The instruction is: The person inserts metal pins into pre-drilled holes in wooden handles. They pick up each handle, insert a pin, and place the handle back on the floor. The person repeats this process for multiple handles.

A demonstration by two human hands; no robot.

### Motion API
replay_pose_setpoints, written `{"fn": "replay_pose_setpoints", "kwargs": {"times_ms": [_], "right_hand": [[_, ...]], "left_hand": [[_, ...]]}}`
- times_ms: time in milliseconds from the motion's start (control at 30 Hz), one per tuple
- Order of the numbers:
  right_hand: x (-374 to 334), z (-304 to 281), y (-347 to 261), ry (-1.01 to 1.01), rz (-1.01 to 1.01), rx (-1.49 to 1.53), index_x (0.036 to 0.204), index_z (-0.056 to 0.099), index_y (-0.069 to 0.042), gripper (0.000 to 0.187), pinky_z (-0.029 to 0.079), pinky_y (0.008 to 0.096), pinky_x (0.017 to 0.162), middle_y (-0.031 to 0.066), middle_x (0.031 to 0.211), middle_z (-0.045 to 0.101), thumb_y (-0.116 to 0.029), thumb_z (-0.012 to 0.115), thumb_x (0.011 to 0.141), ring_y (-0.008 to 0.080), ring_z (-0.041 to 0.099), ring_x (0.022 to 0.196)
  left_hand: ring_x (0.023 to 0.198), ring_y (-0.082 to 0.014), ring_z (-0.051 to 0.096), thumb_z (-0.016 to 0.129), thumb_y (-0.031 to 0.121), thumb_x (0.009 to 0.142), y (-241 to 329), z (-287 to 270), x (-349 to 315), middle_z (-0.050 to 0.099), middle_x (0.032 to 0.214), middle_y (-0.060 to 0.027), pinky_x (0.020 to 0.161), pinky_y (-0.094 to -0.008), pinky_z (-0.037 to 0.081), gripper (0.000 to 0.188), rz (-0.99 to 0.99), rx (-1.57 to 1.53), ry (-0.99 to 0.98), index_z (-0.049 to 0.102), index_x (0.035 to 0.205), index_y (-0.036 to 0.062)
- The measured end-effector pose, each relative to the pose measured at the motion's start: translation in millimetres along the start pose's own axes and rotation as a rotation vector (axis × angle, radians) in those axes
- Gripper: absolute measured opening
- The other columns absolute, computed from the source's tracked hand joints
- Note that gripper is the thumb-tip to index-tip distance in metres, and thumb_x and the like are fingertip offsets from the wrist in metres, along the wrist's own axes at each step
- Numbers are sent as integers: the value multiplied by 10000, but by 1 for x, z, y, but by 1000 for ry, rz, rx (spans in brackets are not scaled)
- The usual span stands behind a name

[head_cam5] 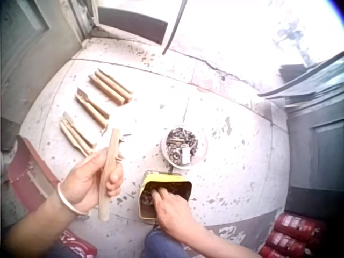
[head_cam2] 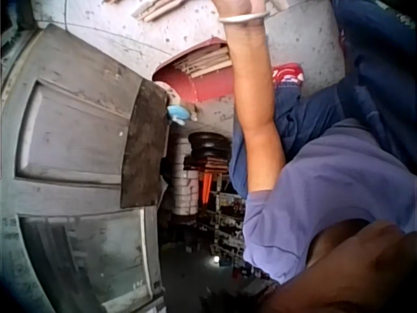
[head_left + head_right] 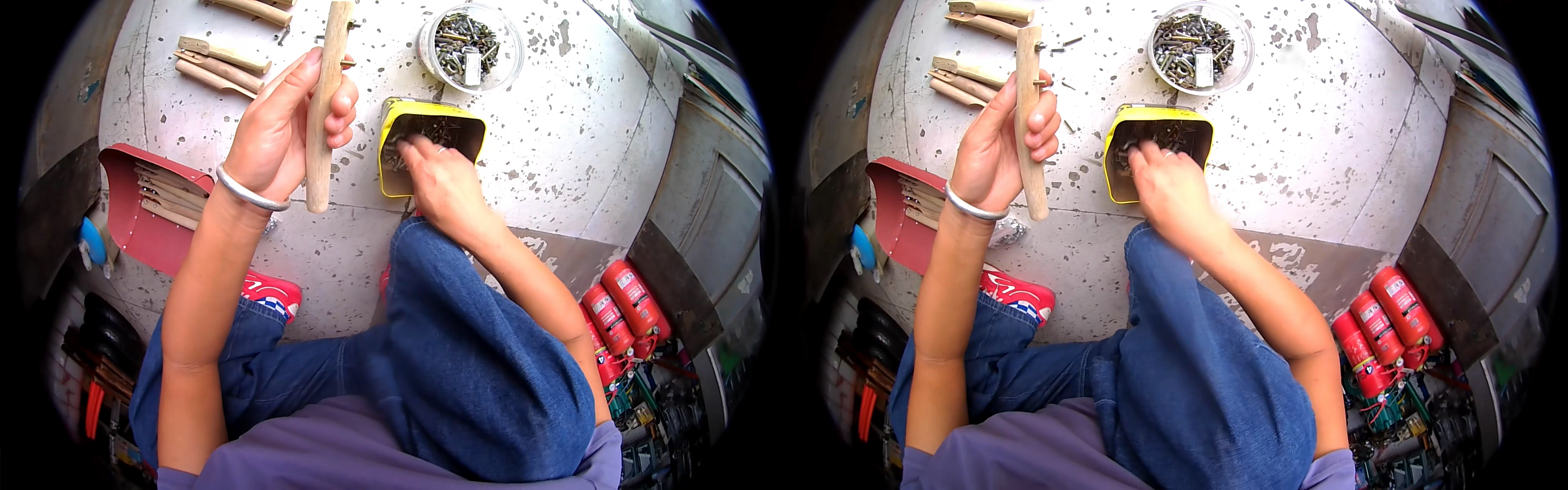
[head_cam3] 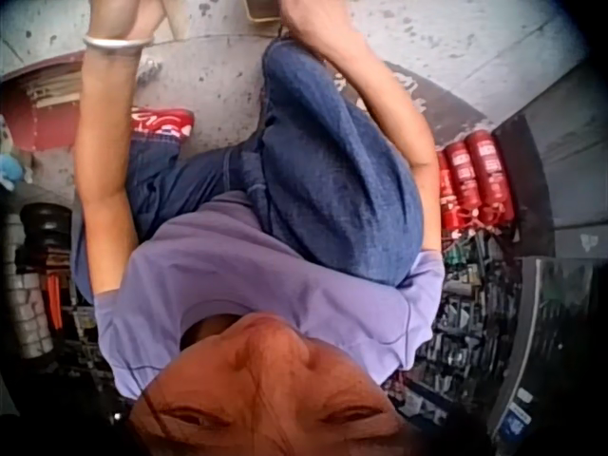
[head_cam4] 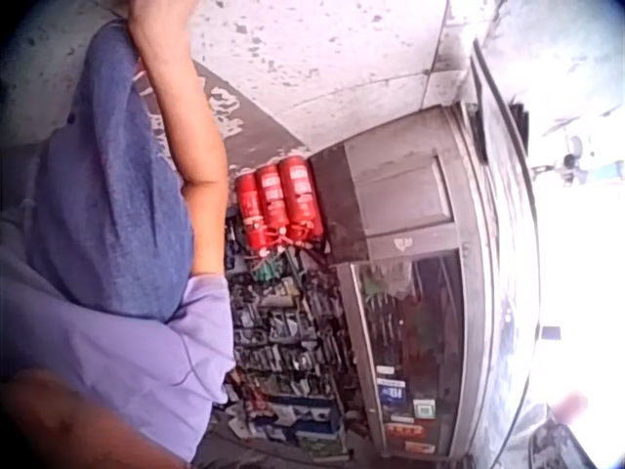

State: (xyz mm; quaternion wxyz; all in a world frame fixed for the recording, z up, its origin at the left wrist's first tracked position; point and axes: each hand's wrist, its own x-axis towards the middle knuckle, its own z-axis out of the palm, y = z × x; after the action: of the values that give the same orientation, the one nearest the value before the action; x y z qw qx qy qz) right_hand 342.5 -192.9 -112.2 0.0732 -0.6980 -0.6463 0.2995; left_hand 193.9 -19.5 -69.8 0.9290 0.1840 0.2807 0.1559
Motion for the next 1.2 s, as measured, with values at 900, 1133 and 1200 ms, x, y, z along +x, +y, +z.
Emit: {"fn": "replay_pose_setpoints", "kwargs": {"times_ms": [900, 1133, 1200], "right_hand": [[6, -5, 2, -41, 62, -231, 820, 546, 11, 79, 497, 378, 694, 155, 837, 542, -27, 510, 761, 286, 596, 744], [-1, -13, 4, -81, -6, -281, 802, 544, 18, 68, 499, 369, 664, 161, 836, 543, -31, 516, 763, 283, 600, 732], [4, -9, 4, -22, 53, -241, 799, 546, 8, 62, 499, 373, 652, 159, 833, 545, -28, 522, 755, 281, 603, 732]], "left_hand": [[645, -81, 373, 340, 300, 1009, -9, 4, 1, 426, 747, -5, 575, -210, 361, 322, -14, 87, 76, 471, 1125, 30], [640, -78, 369, 335, 299, 1010, -7, 0, 2, 422, 748, -3, 573, -209, 358, 321, -4, 64, 63, 471, 1126, 32], [641, -77, 369, 333, 299, 1011, -8, 0, 2, 422, 749, -3, 573, -209, 359, 321, -8, 69, 63, 471, 1126, 33]]}}
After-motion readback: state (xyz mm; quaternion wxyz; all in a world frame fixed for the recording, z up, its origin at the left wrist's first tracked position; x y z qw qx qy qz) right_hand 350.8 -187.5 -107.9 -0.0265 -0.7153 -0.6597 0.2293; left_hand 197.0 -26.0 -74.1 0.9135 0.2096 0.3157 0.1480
